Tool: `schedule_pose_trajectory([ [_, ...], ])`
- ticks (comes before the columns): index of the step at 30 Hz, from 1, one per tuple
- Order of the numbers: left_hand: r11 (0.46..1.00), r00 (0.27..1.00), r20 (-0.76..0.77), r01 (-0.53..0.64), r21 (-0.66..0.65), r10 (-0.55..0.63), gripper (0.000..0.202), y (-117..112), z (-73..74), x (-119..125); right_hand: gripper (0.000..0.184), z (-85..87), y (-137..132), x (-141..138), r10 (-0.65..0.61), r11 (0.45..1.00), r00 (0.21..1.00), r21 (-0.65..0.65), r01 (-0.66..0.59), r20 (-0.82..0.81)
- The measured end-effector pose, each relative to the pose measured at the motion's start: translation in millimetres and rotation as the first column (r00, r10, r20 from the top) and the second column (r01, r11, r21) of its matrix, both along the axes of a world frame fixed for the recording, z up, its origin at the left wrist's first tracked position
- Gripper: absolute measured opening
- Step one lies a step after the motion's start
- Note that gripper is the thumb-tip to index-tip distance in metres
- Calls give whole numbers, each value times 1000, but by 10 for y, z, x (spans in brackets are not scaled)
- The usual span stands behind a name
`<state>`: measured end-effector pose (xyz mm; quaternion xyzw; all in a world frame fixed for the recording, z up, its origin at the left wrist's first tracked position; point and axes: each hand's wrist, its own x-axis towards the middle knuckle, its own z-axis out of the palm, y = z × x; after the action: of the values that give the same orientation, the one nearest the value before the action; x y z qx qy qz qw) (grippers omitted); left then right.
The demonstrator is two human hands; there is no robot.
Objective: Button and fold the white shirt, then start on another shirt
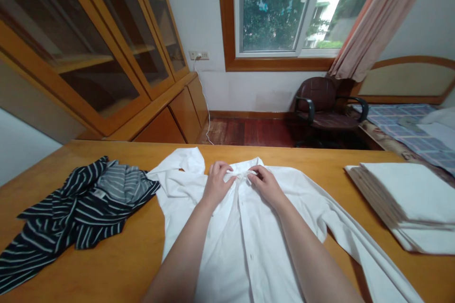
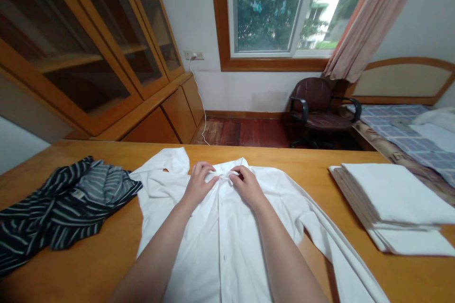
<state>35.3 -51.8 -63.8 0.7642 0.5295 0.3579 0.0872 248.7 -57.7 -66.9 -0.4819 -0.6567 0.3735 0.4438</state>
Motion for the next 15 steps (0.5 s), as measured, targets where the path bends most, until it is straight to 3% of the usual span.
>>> schedule_pose_trajectory([
  [2,1000,1000,8,19,24,-19,7,-30,40,12,17,-10,3,7,-13,999,999,-37,12,-41],
  [7,991,989,-58,133,0,-132,15,-96,113,29,16,13,-12,5,-38,999,999,-20,38,-16],
  [15,986,958,-232,161,-44,-167,18,-97,50,62,8,38,-4,-7,-41,996,996,86,34,76],
])
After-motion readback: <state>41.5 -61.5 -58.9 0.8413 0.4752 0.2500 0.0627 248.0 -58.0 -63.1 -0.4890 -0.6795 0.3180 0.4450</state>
